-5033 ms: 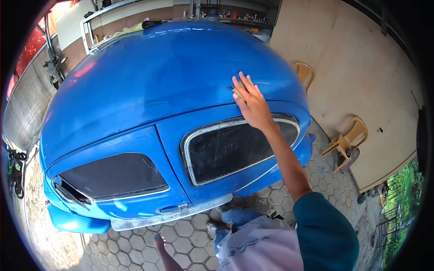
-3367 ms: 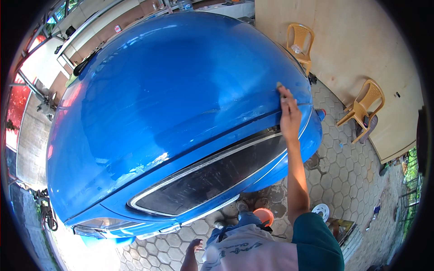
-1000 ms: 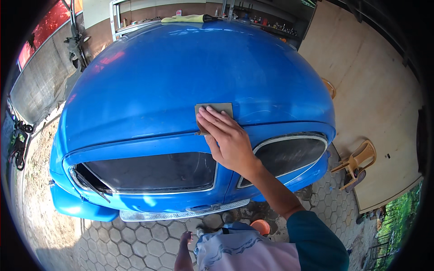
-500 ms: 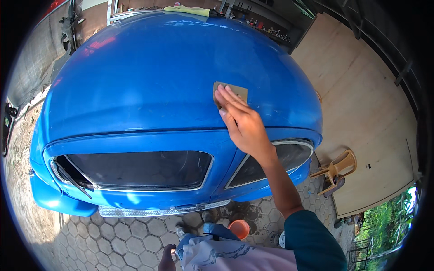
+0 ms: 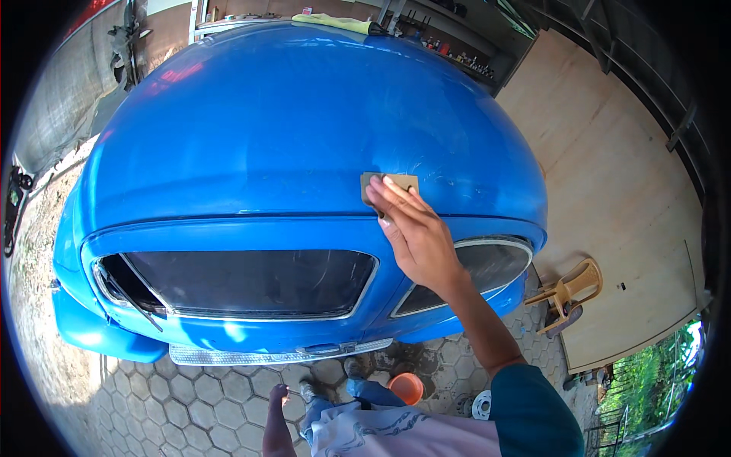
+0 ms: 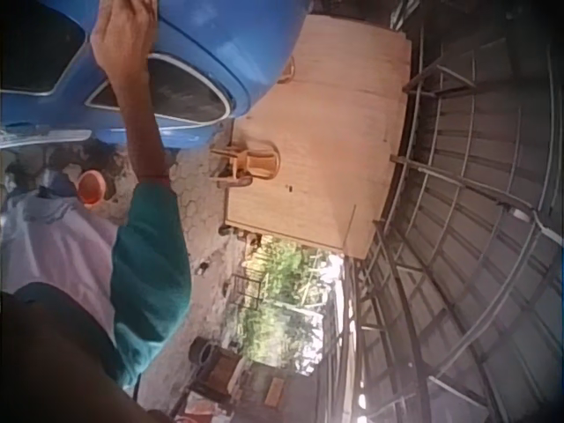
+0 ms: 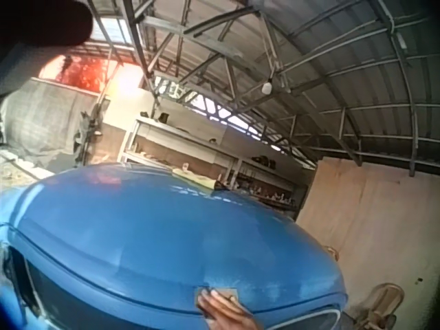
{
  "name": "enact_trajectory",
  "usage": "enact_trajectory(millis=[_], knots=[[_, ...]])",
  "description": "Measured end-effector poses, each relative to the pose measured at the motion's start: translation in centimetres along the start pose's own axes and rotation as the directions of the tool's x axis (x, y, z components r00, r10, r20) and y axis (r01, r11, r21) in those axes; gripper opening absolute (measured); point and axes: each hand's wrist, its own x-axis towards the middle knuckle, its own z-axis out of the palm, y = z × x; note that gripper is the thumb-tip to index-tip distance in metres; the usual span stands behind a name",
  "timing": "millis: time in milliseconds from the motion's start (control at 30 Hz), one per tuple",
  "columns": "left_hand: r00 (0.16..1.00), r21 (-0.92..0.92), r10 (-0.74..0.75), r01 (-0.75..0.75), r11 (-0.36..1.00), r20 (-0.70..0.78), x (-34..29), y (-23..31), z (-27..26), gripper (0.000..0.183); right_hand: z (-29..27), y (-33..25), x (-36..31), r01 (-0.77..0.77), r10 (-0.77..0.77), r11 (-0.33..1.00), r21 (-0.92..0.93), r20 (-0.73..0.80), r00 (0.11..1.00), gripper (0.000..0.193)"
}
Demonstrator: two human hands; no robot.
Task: The person sands the roof and upper body of a car using sandpaper, periodically dipping the sandpaper into a bucket of water.
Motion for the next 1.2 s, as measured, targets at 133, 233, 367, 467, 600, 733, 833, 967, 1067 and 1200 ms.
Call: enact_trajectory(millis=[133,233,367,467,600,733,833,967,1067,1200], knots=[[0.997,0.097,0.073,-0.075,0.992,0.027,0.3,0.1,0.4,0.031,-0.8,3.1,5.4,-0.103,0.096,0.994,-0.044,-0.132,0.987,0.038],[1.0,0.153,0.027,-0.027,0.988,0.0,-0.1,-4.0,0.0,0.03,2.7,-0.9,4.7,0.129,-0.117,0.981,0.144,-0.09,0.989,0.036],[0.98,0.025,-0.124,0.121,0.992,0.157,-2.5,-4.7,1.7,0.032,1.7,0.8,5.8,0.101,-0.101,0.995,0.002,-0.089,0.991,0.036],[0.956,0.084,-0.25,0.239,0.967,0.152,-3.5,-6.3,2.1,0.034,2.4,0.0,6.7,0.035,-0.034,0.999,0.006,-0.166,0.986,0.036],[0.947,-0.015,-0.297,0.301,0.953,0.12,-3.7,-8.6,3.2,0.031,4.7,-4.7,4.8,0.227,-0.227,0.965,0.128,-0.014,0.974,0.037],[0.967,-0.027,-0.208,0.214,0.976,0.146,-3.0,-7.2,3.7,0.033,3.3,-0.8,9.0,0.037,-0.046,0.997,-0.065,-0.139,0.989,0.039],[0.972,-0.124,-0.219,0.228,0.966,0.088,-3.1,-6.4,3.5,0.032,5.1,-3.1,7.4,0.218,-0.216,0.969,0.119,-0.031,0.976,0.04],[0.994,0.261,0.103,-0.094,0.961,-0.022,-1.3,-8.9,2.3,0.03,4.0,-4.5,7.6,0.29,-0.293,0.954,0.078,0.037,0.955,0.04],[0.992,-0.015,-0.127,0.127,0.992,0.01,-3.4,-5.2,3.6,0.034,1.6,0.5,9.3,0.061,-0.067,0.991,-0.115,-0.046,0.997,0.039],[0.934,-0.025,0.338,-0.337,0.941,0.119,-2.8,-9.4,1.2,0.023,2.7,-3.6,5.6,0.338,-0.348,0.937,0.087,0.142,0.927,0.038]])
